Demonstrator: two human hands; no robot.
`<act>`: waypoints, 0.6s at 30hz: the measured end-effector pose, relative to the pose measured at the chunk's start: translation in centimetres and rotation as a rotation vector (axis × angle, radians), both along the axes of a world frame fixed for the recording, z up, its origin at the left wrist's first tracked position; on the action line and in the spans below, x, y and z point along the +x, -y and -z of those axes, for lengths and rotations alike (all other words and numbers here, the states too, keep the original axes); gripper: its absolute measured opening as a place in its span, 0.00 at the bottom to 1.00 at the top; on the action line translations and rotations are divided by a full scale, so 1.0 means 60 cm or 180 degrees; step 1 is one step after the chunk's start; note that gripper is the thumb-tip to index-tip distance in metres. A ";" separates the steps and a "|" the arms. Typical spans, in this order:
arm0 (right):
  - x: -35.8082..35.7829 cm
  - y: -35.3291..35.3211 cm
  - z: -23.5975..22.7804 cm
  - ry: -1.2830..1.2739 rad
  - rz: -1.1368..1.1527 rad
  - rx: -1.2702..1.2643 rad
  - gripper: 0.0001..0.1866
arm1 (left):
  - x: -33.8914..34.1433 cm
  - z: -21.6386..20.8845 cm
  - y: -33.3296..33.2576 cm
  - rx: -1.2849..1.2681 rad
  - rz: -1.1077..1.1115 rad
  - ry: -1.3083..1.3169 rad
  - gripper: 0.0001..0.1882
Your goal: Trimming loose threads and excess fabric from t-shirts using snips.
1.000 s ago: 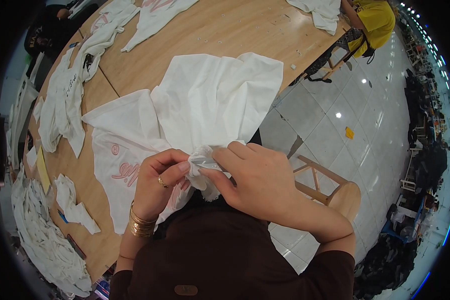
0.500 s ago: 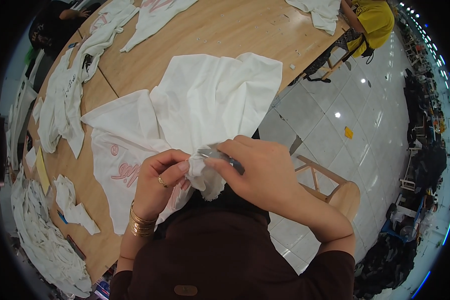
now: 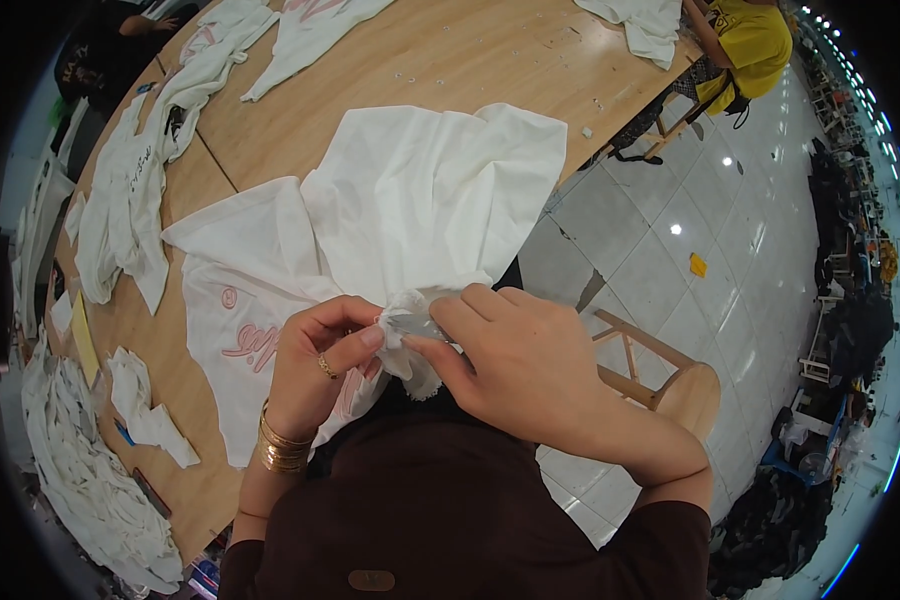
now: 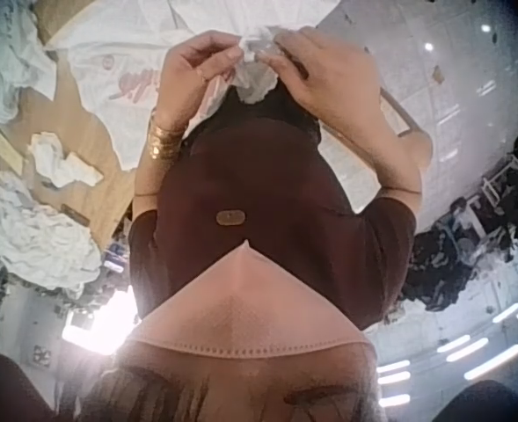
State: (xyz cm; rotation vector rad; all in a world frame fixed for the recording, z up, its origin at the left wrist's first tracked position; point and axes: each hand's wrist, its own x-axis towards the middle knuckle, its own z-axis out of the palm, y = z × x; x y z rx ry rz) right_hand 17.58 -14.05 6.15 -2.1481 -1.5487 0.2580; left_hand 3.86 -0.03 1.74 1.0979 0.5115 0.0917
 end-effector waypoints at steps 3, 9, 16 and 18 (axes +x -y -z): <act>-0.003 -0.001 0.001 0.0219 0.0006 -0.0011 0.10 | -0.001 0.003 -0.001 0.0109 0.0021 0.0019 0.07; -0.001 -0.006 0.010 0.0333 -0.0028 0.0032 0.10 | 0.003 0.003 0.001 0.0171 -0.0028 0.0061 0.07; 0.009 -0.010 0.013 -0.1359 0.0181 -0.0295 0.08 | 0.002 0.008 0.002 0.0150 -0.0032 0.0083 0.06; 0.017 -0.013 0.009 -0.1726 0.0160 -0.0526 0.09 | 0.000 0.010 0.001 0.0383 -0.0003 0.0094 0.06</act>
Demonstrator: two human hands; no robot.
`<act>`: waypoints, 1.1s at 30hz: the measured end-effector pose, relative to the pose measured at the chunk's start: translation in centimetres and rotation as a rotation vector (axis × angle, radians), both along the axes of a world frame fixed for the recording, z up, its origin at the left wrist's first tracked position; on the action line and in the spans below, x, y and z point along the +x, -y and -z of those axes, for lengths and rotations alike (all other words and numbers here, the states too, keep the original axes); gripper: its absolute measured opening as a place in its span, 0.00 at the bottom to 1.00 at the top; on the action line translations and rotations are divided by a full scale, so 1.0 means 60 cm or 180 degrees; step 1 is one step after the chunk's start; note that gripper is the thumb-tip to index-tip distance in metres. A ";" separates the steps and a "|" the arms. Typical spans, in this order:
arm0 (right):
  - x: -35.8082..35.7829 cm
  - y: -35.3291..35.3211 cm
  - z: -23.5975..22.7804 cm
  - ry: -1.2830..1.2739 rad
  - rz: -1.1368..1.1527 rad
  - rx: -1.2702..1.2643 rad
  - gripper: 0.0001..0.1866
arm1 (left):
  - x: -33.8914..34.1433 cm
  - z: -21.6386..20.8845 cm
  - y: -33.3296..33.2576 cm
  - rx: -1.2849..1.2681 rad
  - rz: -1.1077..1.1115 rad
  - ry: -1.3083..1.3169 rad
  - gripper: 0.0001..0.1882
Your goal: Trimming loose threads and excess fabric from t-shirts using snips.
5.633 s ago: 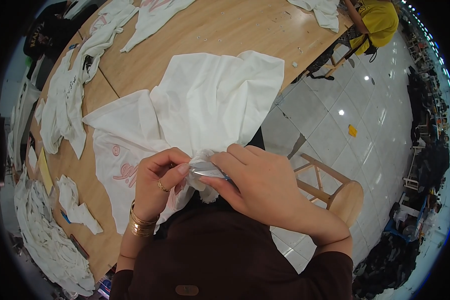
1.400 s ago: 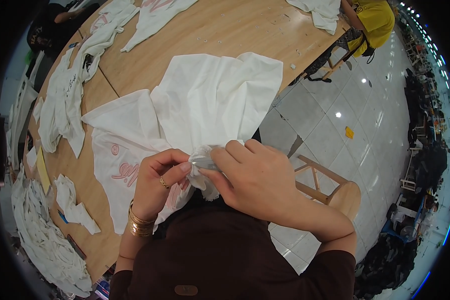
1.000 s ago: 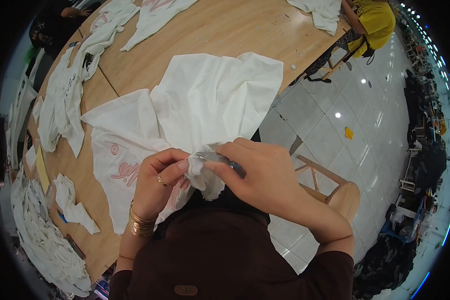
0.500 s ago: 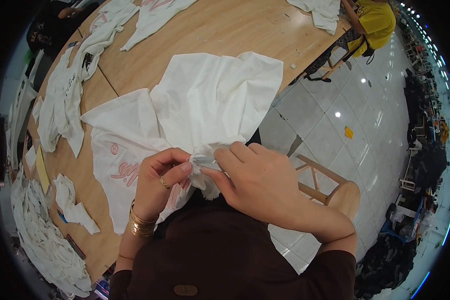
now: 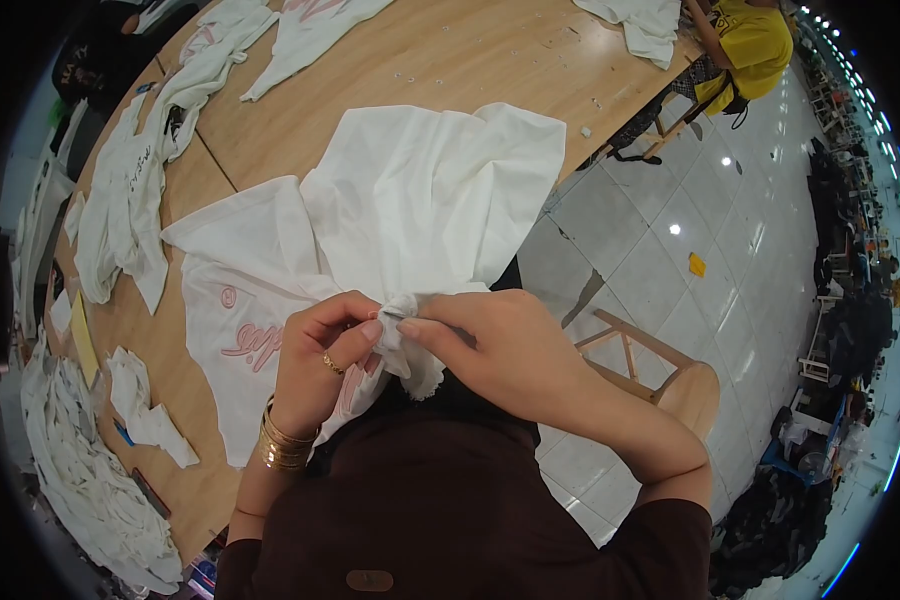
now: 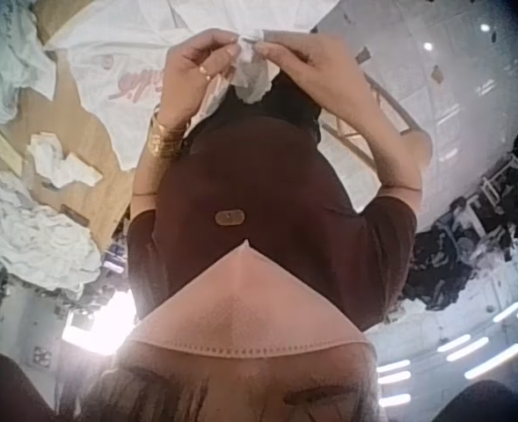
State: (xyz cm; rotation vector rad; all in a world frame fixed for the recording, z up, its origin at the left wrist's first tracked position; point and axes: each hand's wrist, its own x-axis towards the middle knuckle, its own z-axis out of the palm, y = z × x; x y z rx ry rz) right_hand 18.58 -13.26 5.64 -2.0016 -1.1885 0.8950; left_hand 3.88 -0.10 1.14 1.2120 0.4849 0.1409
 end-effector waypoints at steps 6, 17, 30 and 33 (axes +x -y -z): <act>0.002 0.006 0.008 -0.0421 -0.0051 -0.0145 0.09 | 0.001 -0.001 0.002 0.0258 0.0004 0.0039 0.06; -0.017 0.004 0.016 0.2039 -0.0263 0.0789 0.11 | 0.003 -0.004 0.006 0.0416 -0.0016 0.0008 0.06; -0.016 0.009 -0.006 0.1164 0.0109 0.0722 0.09 | -0.004 -0.006 -0.003 -0.0096 0.0001 0.0044 0.06; -0.019 0.010 -0.005 0.1450 -0.0050 0.0515 0.09 | -0.003 -0.006 0.000 -0.0073 -0.0012 0.0018 0.06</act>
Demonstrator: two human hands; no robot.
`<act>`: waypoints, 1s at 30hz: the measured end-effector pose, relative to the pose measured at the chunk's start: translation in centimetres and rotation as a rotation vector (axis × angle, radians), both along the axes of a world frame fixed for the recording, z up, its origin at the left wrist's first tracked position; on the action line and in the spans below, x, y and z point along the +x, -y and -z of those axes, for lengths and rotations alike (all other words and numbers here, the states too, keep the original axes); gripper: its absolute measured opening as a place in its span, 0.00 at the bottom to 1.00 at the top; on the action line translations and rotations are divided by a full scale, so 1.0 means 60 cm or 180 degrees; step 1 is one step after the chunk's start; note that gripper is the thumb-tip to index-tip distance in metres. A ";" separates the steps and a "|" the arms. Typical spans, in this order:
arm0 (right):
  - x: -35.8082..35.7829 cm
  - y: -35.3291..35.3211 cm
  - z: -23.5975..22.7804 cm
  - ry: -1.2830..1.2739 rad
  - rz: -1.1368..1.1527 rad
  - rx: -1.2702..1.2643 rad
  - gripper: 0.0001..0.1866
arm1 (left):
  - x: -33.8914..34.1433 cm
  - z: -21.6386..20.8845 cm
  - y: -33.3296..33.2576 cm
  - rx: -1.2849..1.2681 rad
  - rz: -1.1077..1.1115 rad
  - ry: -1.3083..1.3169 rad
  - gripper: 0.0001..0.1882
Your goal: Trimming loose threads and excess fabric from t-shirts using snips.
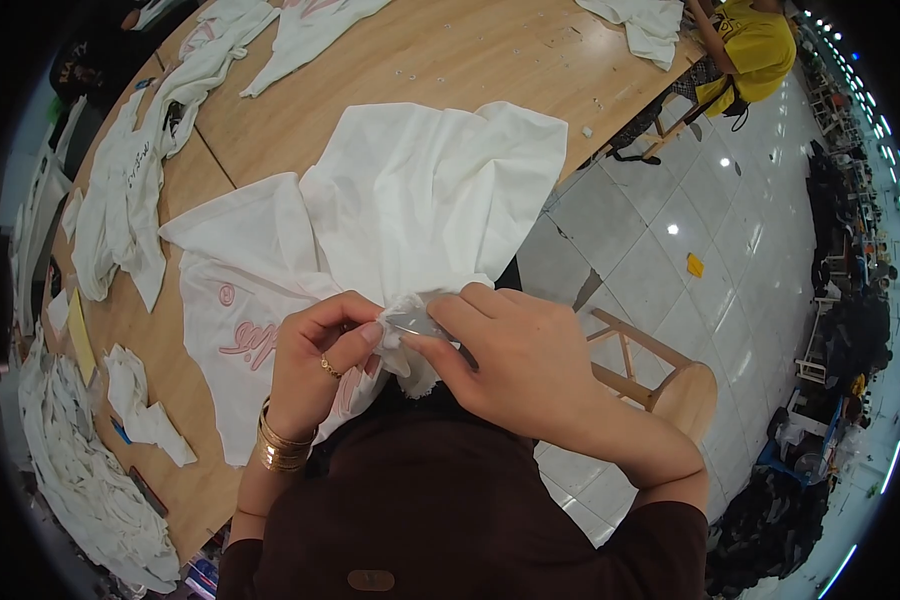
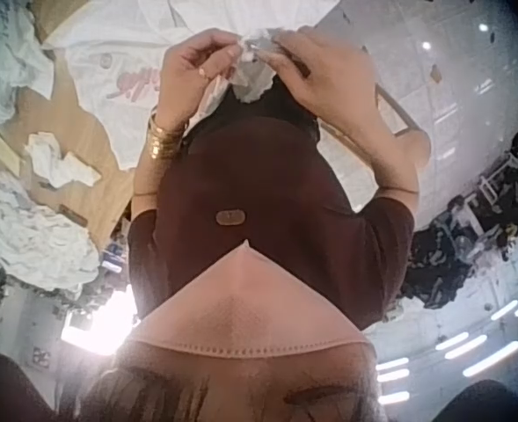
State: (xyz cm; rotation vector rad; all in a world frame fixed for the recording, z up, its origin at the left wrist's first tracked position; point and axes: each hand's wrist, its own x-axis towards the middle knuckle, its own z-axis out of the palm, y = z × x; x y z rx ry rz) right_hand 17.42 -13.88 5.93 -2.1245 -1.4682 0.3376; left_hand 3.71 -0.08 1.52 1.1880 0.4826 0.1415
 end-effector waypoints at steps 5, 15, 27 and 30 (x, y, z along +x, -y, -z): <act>0.006 -0.003 0.018 -0.0712 0.0123 0.0047 0.10 | 0.002 0.002 0.005 0.0149 -0.0036 0.0071 0.05; -0.002 0.003 0.005 -0.0975 0.0174 0.0127 0.12 | 0.004 0.010 0.003 -0.0007 -0.0533 -0.0052 0.05; -0.006 0.008 0.001 -0.0653 -0.0094 -0.0159 0.12 | 0.007 0.002 0.007 -0.0415 -0.0669 -0.0109 0.07; -0.011 0.006 0.003 -0.0386 -0.0109 -0.0016 0.11 | 0.007 0.003 0.008 -0.0394 -0.0614 -0.0041 0.07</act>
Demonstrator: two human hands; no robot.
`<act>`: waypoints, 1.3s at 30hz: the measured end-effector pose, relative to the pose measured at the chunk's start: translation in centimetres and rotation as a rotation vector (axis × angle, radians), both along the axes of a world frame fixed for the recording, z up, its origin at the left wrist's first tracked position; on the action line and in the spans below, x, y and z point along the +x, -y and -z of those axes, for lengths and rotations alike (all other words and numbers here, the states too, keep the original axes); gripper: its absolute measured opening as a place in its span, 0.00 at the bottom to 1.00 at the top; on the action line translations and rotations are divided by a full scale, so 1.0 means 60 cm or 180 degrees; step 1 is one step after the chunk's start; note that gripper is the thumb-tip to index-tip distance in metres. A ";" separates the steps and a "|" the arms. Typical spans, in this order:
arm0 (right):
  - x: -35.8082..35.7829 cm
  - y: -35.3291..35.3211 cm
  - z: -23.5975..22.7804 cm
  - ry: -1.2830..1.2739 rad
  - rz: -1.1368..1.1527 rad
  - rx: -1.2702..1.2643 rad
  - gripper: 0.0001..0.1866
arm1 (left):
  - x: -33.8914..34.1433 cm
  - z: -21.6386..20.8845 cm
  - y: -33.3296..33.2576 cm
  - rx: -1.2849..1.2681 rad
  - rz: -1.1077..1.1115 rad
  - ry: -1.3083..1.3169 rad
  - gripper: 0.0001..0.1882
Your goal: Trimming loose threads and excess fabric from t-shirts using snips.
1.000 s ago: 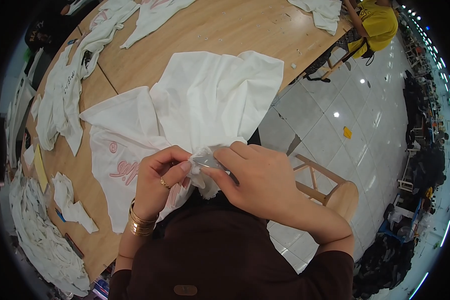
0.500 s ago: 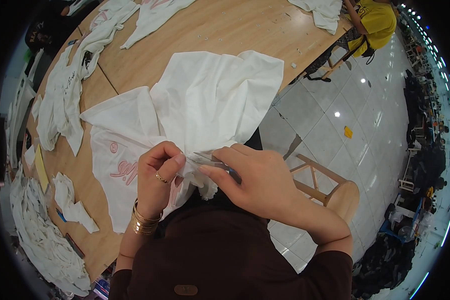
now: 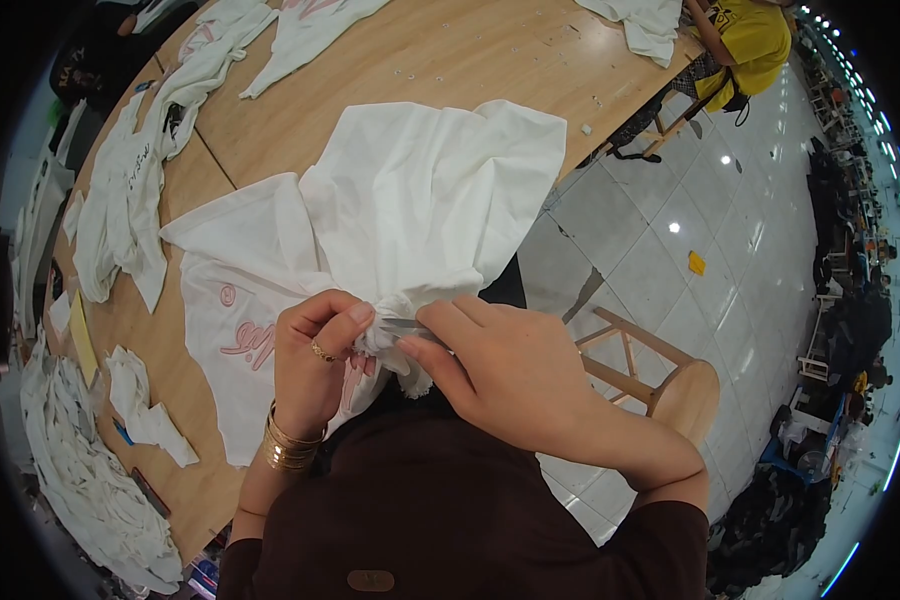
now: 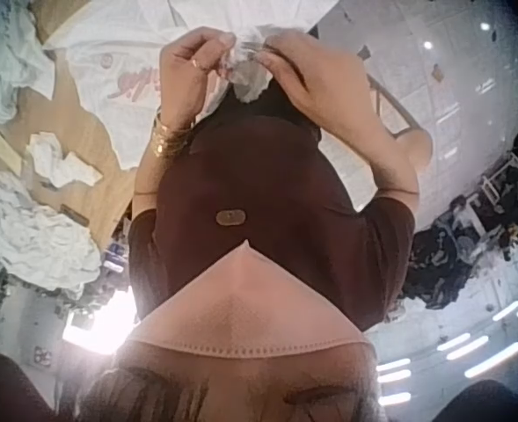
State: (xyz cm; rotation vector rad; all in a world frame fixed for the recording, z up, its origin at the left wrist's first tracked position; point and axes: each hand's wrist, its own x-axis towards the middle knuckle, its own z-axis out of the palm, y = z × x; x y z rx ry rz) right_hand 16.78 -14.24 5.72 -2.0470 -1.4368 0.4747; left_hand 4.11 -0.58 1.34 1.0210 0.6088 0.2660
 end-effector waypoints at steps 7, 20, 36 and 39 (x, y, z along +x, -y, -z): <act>-0.003 -0.005 0.001 0.0300 0.0115 -0.0012 0.11 | -0.002 -0.002 0.008 0.0268 -0.0076 0.0035 0.06; 0.002 -0.011 0.004 -0.0353 0.0246 -0.0277 0.13 | -0.001 -0.004 0.007 0.0417 0.0116 0.0155 0.05; 0.002 -0.015 -0.007 -0.1257 0.0166 -0.0697 0.14 | 0.001 0.007 0.002 -0.0035 -0.0139 0.0094 0.07; 0.001 -0.014 -0.003 -0.1163 0.0182 -0.0689 0.14 | 0.001 0.005 0.004 -0.0006 -0.0134 0.0078 0.06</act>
